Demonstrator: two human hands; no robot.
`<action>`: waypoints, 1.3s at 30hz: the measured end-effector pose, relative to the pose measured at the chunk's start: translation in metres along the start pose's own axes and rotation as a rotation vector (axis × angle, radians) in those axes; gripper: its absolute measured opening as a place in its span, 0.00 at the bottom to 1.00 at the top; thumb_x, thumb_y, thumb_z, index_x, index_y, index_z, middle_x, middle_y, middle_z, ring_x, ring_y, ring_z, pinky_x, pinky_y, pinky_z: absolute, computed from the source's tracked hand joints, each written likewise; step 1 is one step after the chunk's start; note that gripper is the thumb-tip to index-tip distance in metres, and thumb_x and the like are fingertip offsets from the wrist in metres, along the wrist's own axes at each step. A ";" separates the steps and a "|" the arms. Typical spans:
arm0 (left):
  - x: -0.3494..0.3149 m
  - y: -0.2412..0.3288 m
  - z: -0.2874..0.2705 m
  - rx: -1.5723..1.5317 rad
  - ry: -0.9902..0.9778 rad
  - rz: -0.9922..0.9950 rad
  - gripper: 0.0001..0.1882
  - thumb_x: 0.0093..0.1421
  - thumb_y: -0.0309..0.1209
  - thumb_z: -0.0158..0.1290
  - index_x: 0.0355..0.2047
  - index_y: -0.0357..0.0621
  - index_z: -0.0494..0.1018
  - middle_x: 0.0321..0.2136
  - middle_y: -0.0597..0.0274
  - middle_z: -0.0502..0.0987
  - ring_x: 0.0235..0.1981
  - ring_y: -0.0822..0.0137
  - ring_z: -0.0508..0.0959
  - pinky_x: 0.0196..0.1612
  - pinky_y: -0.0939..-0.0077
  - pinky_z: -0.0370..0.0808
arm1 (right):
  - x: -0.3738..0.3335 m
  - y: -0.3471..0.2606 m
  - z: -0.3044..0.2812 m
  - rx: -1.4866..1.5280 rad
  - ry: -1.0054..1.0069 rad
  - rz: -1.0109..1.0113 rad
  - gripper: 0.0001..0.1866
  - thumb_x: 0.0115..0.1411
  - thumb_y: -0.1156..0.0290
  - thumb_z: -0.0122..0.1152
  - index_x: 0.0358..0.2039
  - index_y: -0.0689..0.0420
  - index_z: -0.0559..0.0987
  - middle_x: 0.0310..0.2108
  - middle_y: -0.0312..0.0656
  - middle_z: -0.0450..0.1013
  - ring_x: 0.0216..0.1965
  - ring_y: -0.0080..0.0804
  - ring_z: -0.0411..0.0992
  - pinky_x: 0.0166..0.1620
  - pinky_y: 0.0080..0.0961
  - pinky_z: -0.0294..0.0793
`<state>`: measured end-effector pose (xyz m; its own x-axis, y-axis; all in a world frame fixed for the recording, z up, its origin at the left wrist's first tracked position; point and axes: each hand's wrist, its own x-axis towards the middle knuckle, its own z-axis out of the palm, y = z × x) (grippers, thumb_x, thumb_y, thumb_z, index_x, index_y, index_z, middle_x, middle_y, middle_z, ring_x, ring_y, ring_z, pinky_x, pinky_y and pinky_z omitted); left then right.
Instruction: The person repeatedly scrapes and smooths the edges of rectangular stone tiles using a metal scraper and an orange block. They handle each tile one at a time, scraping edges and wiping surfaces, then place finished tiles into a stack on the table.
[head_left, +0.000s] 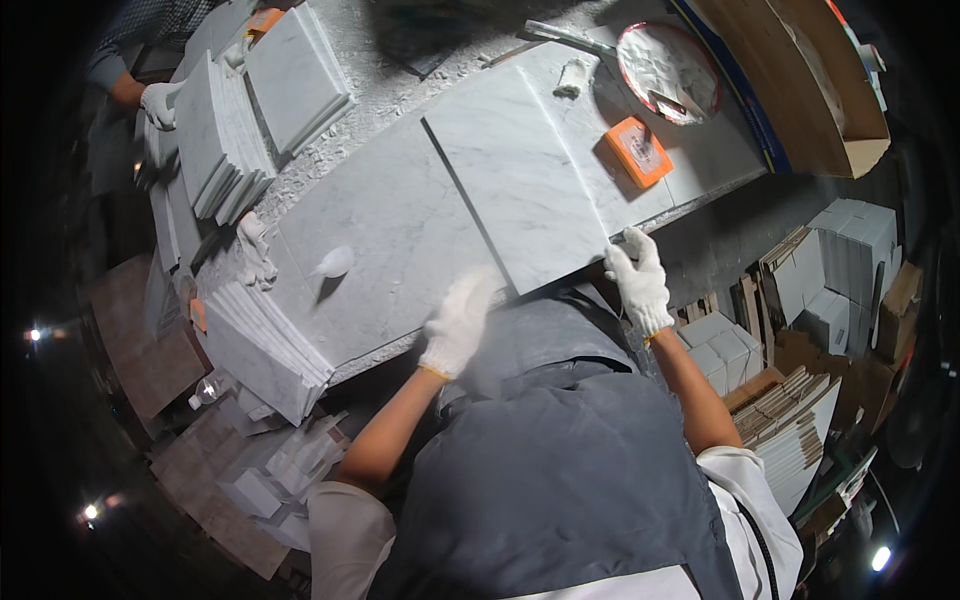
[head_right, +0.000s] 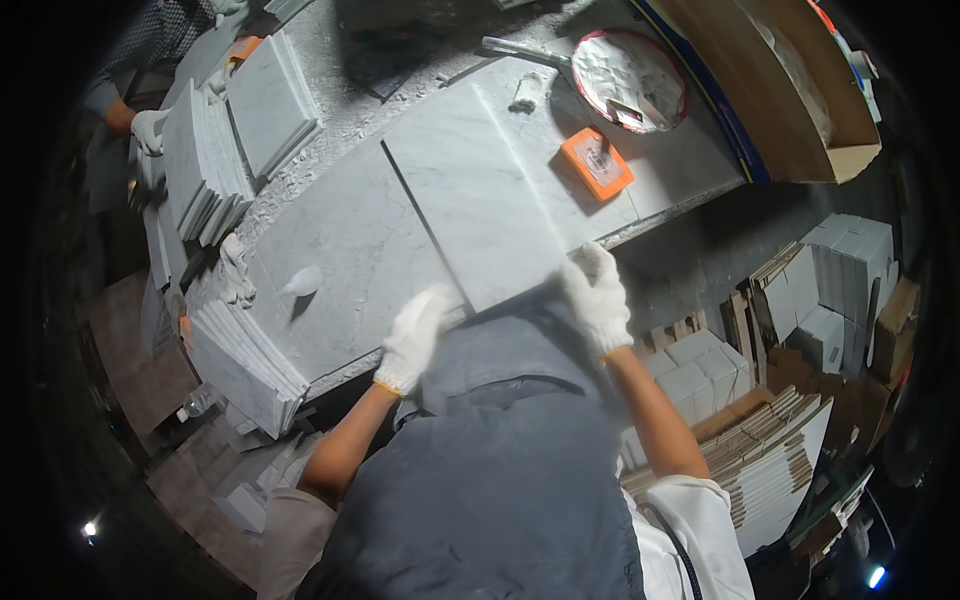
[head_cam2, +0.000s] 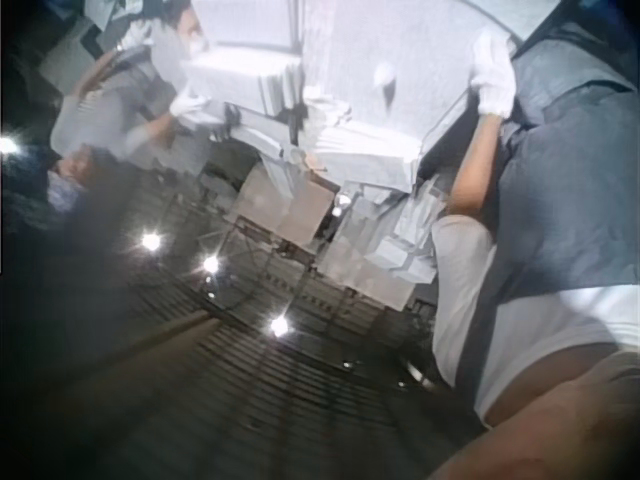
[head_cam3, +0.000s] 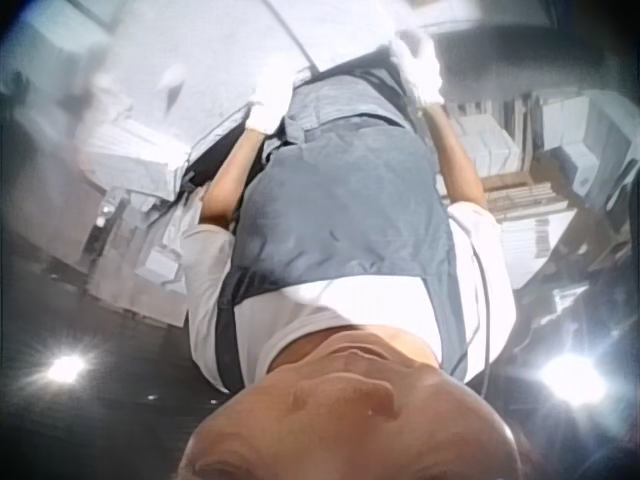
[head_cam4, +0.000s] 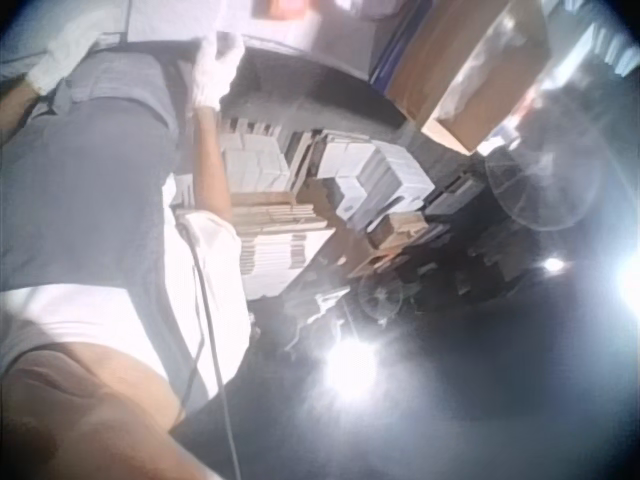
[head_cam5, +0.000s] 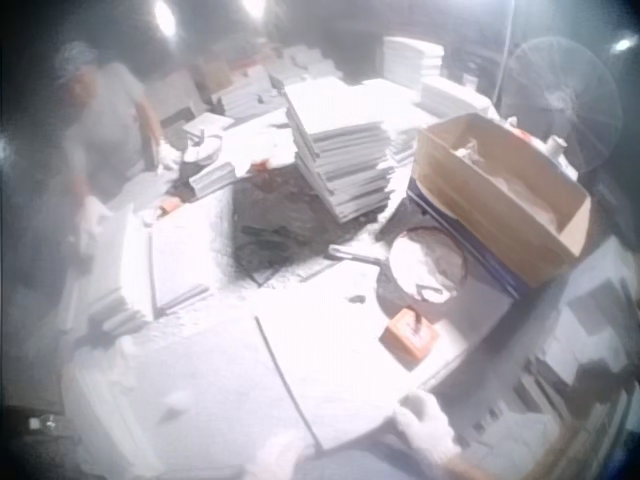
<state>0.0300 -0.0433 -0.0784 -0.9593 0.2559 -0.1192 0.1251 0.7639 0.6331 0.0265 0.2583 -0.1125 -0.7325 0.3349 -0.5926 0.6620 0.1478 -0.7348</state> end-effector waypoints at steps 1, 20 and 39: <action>0.002 0.006 0.013 -0.428 -0.083 -0.383 0.20 0.73 0.38 0.49 0.55 0.35 0.76 0.47 0.51 0.81 0.46 0.65 0.81 0.51 0.69 0.78 | -0.003 -0.001 0.006 -0.052 -0.011 -0.007 0.32 0.65 0.59 0.66 0.65 0.61 0.70 0.51 0.47 0.78 0.49 0.33 0.78 0.53 0.29 0.79; 0.056 0.050 -0.038 -1.150 -0.124 -1.153 0.27 0.69 0.58 0.54 0.57 0.53 0.72 0.34 0.69 0.75 0.31 0.70 0.77 0.26 0.70 0.75 | 0.011 -0.093 0.019 0.169 -0.443 -0.014 0.24 0.74 0.50 0.53 0.49 0.59 0.80 0.39 0.34 0.77 0.38 0.22 0.73 0.41 0.27 0.75; 0.054 -0.021 -0.032 -0.976 -0.185 -0.840 0.28 0.72 0.47 0.57 0.56 0.31 0.76 0.48 0.63 0.81 0.50 0.74 0.76 0.57 0.76 0.72 | 0.040 -0.151 0.107 0.188 -0.286 0.182 0.16 0.69 0.58 0.65 0.45 0.59 0.83 0.32 0.31 0.79 0.35 0.18 0.73 0.38 0.21 0.73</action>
<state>-0.0321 -0.0648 -0.0738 -0.5952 0.0498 -0.8021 -0.8029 0.0054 0.5961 -0.1199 0.1494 -0.0601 -0.6382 0.0625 -0.7674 0.7640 -0.0720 -0.6412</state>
